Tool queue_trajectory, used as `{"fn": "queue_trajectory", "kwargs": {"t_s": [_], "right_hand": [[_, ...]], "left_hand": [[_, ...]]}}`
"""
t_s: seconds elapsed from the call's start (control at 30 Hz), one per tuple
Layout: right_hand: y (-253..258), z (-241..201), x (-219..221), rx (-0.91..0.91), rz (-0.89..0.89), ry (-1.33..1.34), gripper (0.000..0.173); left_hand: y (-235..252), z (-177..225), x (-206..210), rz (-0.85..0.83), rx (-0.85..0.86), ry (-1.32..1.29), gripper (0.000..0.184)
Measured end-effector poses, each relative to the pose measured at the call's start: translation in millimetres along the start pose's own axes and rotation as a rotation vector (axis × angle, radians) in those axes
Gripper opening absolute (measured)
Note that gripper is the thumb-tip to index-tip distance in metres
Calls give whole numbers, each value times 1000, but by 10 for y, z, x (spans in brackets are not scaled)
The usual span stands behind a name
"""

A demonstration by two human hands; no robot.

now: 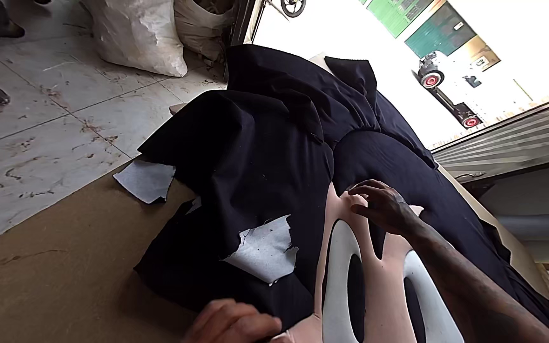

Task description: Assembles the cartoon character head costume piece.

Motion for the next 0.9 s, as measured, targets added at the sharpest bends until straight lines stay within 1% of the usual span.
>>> {"fn": "queue_trajectory", "kwargs": {"t_s": [0.07,0.1,0.17,0.2,0.23,0.27,0.3,0.37,0.43,0.5,0.53,0.63,0.73,0.83,0.9], "right_hand": [[-100,-87,172,-48,70,12,43],[-144,-117,272,-63,124,9,46],[-226,-114,454,-53,235,15,47],[-257,-90,534,-49,289,23,47],[-279,-58,607,-51,331,26,47],[-291,-31,661,-54,359,22,47],[-292,-21,691,-54,370,17,48],[-296,-24,718,-40,366,4,50],[-307,-30,723,-31,359,11,49],[-294,-24,715,-27,360,22,48],[-295,-25,717,-27,362,28,47],[-291,-26,723,-34,362,30,48],[-288,-28,703,-44,354,19,49],[-283,-41,688,-46,347,5,48],[-276,-39,701,-43,340,-4,48]], "left_hand": [[609,-43,-204,2,63,195,29],[977,-156,-215,30,114,309,27],[1748,-467,-79,50,188,419,22],[2118,-620,44,-2,193,418,20],[2465,-769,199,-83,188,411,20],[2776,-908,364,-184,194,403,24],[3035,-1034,522,-313,210,397,32],[3393,-1217,780,-603,283,390,50],[3601,-1288,970,-830,373,426,62],[3737,-1332,1084,-945,453,487,62],[3784,-1345,1113,-987,464,508,62],[3813,-1455,1146,-987,522,516,54],[3834,-1516,1178,-972,590,519,53],[3885,-1492,1193,-986,632,545,54],[3929,-1464,1209,-1009,645,578,60]]}}
Point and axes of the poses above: each hand's wrist, its own y-axis towards the middle knuckle, its own x-axis out of the palm, z = x × y, the point moved 1 cm from there along y, towards the middle knuckle, and after that the axes turned 9 degrees about x, right-handed, at the moved point
